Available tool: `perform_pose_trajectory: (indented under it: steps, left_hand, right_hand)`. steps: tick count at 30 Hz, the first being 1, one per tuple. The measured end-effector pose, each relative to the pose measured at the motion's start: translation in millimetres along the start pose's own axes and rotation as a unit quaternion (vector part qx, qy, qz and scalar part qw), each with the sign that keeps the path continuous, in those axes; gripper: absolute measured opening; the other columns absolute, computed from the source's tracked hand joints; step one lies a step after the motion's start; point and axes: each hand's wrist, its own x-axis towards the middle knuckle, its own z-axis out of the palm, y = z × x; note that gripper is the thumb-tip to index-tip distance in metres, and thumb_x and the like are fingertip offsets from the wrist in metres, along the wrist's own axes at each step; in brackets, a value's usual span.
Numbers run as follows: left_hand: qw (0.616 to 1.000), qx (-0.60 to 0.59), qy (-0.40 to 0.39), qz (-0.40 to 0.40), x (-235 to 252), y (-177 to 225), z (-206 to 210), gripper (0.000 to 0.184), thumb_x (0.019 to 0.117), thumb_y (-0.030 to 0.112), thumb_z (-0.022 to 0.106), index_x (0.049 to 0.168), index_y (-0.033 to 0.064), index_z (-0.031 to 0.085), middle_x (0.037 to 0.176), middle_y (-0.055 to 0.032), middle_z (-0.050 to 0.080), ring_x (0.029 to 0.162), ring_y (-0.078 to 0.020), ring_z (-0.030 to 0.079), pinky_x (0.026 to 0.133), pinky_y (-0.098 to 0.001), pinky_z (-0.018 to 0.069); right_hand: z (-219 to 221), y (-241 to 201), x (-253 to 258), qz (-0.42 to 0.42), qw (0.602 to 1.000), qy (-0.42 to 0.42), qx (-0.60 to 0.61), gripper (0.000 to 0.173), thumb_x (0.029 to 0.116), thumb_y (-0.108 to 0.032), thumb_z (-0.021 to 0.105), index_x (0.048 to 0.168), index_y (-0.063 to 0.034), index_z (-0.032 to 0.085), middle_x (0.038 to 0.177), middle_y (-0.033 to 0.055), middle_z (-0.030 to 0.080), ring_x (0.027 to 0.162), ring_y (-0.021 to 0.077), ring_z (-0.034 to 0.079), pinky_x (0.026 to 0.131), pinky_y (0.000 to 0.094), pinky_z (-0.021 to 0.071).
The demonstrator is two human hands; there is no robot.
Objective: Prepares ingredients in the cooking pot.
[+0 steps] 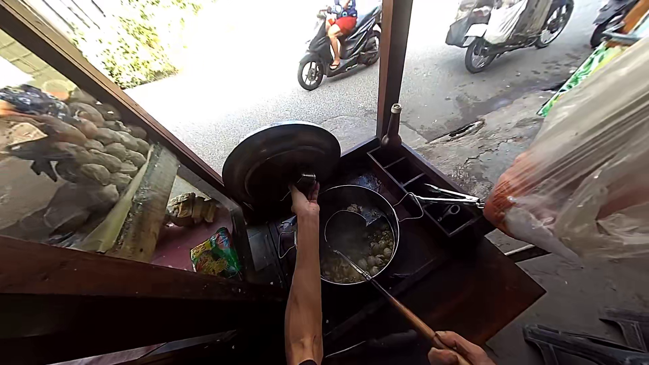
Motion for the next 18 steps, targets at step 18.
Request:
perform_pose_trajectory:
  steps: [18]
  left_hand:
    - [0.996, -0.018, -0.038, -0.081, 40, 10, -13, 0.073, 0.1038, 0.066, 0.032, 0.156, 0.0151, 0.028, 0.145, -0.0185, 0.052, 0.122, -0.0305, 0.062, 0.094, -0.0401, 0.0572]
  right_hand:
    - [1, 17, 11, 0.026, 0.996, -0.063, 0.064, 0.029, 0.1069, -0.035, 0.046, 0.095, -0.0121, 0.060, 0.069, -0.0049, 0.054, 0.038, -0.0010, 0.044, 0.035, 0.0127, 0.0413]
